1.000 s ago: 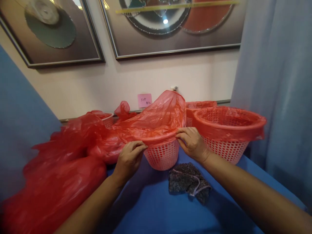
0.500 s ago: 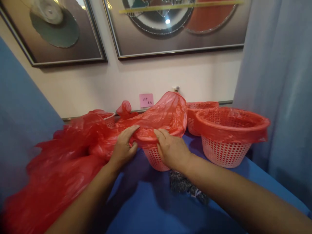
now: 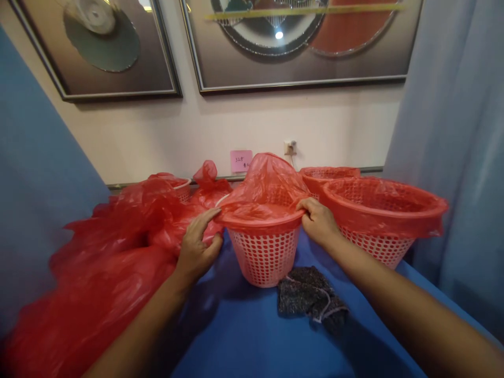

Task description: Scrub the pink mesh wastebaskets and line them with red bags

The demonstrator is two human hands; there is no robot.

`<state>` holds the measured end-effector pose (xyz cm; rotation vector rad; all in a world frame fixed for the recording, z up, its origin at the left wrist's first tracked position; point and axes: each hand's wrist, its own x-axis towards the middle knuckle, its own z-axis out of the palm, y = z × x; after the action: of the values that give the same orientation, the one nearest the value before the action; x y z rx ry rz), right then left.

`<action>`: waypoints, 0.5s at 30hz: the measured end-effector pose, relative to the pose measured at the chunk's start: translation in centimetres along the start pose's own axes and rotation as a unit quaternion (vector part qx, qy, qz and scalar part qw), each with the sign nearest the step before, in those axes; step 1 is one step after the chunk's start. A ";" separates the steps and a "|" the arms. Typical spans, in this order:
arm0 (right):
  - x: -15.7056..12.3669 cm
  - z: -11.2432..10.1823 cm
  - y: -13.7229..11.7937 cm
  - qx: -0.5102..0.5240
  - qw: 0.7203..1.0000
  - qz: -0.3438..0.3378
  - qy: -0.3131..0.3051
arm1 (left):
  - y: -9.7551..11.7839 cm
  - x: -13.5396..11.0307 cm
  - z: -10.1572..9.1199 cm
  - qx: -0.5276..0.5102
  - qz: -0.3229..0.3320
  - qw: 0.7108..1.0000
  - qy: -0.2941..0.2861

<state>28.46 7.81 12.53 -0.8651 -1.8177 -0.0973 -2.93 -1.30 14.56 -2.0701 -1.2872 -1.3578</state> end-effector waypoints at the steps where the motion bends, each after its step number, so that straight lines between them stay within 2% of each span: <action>1: -0.2 0.0 0.2 -0.021 0.999 0.009 0.028 | 0.0 -0.2 0.1 -0.012 -0.008 1.000 0.003; 3: -0.7 -0.1 -0.7 -0.067 0.995 0.014 0.076 | 0.0 -0.4 0.3 -0.034 -0.029 0.999 0.006; 5: -1.3 -0.3 -2.8 -0.084 0.992 -0.015 0.096 | 0.0 -0.4 0.4 -0.066 -0.071 0.995 0.010; 9: -2.6 -0.1 -7.6 -0.074 0.989 -0.112 0.064 | -0.1 0.8 0.3 -0.156 -0.198 0.967 0.039; 13: -3.4 1.0 -9.4 -0.055 0.984 -0.168 0.023 | -0.8 3.8 0.3 -0.100 -0.217 0.971 0.029; 15: -3.6 1.5 -9.4 -0.052 0.984 -0.169 0.023 | -0.9 5.3 0.5 -0.138 -0.237 0.962 -0.006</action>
<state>22.24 -0.18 11.92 -0.6110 -1.9135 -0.4286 -2.74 2.19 18.74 -2.0168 -1.7671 -1.8189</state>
